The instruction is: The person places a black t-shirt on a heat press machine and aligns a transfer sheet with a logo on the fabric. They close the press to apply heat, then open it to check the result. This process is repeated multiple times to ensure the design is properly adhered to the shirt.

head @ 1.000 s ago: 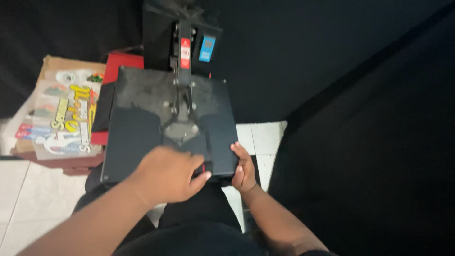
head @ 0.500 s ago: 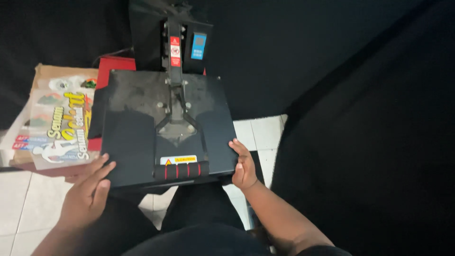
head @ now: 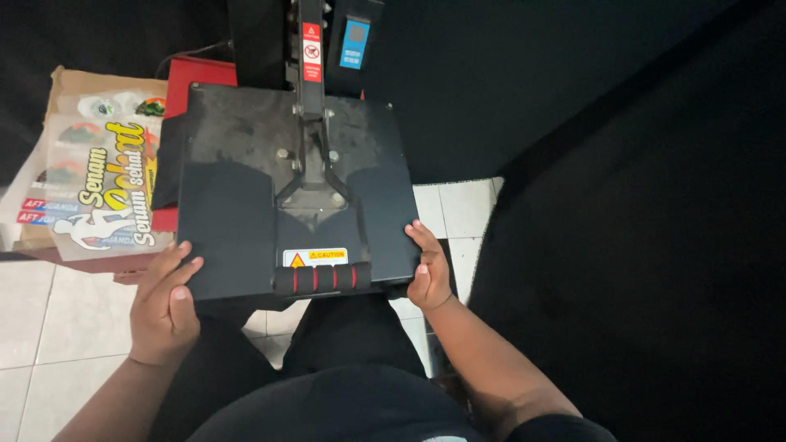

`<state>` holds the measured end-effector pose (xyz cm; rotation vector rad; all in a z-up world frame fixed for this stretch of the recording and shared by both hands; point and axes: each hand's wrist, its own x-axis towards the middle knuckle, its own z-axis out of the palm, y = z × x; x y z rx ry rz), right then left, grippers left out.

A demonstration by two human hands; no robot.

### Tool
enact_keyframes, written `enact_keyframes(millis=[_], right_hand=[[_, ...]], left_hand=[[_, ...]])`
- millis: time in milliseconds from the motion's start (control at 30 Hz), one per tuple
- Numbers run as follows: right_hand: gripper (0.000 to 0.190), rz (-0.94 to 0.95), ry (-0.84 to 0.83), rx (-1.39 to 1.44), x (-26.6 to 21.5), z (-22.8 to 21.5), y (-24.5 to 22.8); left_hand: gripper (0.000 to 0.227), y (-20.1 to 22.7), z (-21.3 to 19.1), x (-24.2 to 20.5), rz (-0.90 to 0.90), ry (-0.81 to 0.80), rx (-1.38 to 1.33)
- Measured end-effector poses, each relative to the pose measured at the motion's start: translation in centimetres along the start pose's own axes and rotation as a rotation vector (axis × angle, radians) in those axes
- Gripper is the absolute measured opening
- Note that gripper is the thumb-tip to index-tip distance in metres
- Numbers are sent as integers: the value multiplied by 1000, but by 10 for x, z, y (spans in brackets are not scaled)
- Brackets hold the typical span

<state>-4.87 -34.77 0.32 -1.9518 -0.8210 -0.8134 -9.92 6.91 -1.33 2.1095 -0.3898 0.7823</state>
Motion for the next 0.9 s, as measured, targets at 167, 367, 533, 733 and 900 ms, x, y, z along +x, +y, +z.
enact_keyframes(millis=[167, 367, 533, 733, 900], right_hand=[[45, 23, -30, -26, 1, -5, -3], [60, 64, 11, -21, 9, -6, -14], [45, 90, 127, -2, 51, -14, -17], [48, 221, 153, 8, 127, -41, -30], [41, 166, 171, -42, 177, -54, -27]], left_hand=[[45, -11, 1, -5, 7, -19, 15], [44, -27, 1, -11, -42, -46, 35], [45, 7, -4, 48, 24, 116, 53], [45, 50, -25, 132, -75, 184, 69], [37, 71, -40, 180, 21, 205, 21]])
